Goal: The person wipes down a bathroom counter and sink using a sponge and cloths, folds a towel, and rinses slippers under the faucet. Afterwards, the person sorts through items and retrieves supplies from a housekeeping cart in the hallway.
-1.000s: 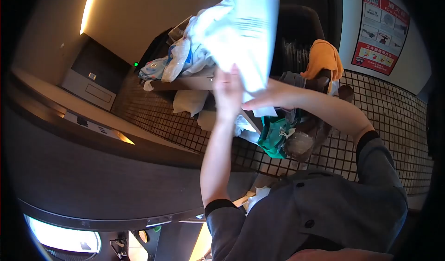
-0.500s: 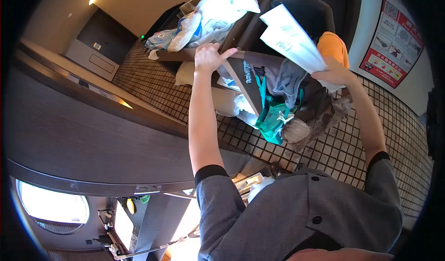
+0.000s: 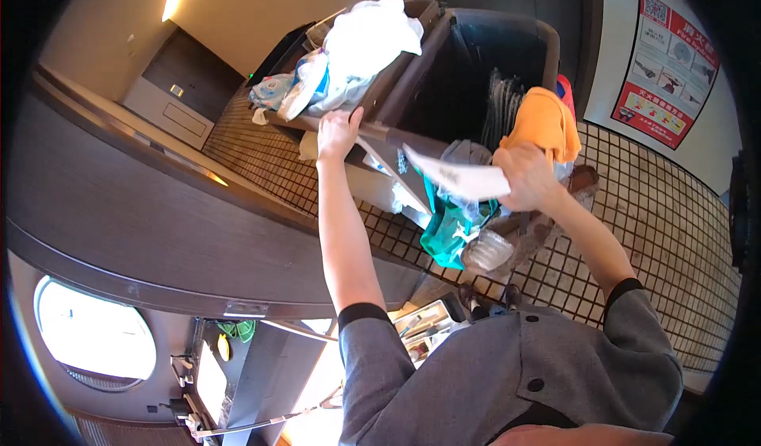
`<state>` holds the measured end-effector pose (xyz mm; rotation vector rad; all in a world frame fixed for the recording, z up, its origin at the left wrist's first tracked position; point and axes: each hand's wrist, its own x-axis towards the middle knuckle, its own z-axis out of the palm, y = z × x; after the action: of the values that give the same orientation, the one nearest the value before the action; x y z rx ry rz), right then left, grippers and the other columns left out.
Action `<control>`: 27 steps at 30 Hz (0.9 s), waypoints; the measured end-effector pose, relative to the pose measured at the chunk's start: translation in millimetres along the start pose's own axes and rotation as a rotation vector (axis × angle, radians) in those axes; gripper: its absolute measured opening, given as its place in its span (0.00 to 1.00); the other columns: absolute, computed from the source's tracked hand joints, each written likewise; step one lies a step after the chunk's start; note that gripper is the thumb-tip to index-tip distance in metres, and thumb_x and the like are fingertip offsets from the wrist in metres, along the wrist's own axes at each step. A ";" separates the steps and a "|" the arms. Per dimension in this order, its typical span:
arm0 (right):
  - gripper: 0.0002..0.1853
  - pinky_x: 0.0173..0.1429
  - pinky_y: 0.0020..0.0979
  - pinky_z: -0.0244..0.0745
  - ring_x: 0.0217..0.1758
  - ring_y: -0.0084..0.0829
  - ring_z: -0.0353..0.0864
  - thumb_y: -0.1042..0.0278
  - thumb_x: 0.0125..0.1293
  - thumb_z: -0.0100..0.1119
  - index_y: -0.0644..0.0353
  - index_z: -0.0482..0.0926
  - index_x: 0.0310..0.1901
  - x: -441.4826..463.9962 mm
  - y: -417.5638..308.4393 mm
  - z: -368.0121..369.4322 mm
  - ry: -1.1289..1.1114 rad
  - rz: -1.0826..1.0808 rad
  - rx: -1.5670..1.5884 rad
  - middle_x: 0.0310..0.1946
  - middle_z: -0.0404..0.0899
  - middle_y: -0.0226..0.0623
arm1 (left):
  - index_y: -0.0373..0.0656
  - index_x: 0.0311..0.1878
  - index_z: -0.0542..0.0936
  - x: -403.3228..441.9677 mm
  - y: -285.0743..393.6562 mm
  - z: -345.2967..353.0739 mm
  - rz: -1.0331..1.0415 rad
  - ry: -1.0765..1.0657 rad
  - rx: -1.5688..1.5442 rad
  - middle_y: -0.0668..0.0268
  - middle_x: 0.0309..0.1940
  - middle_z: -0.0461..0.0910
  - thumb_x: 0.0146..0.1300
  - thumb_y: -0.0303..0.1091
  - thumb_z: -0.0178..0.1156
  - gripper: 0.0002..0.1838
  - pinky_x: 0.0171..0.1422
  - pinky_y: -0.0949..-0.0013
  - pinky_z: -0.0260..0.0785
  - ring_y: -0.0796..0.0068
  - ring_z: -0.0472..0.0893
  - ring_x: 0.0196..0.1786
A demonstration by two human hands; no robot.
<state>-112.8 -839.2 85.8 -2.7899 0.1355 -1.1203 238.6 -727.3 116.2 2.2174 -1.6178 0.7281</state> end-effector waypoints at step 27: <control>0.14 0.38 0.33 0.64 0.29 0.35 0.71 0.71 0.40 0.58 0.61 0.68 0.31 -127.4 -42.4 -141.7 -0.164 0.074 0.121 0.27 0.73 0.39 | 0.38 0.16 0.76 -66.7 167.4 -58.9 -0.066 0.281 -0.081 0.60 0.16 0.73 0.53 0.41 0.59 0.17 0.42 0.60 0.66 0.59 0.75 0.28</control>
<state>-301.3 -793.1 107.0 -2.7301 0.1468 -0.8499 51.4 -697.5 118.5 1.9974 -1.4059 0.8933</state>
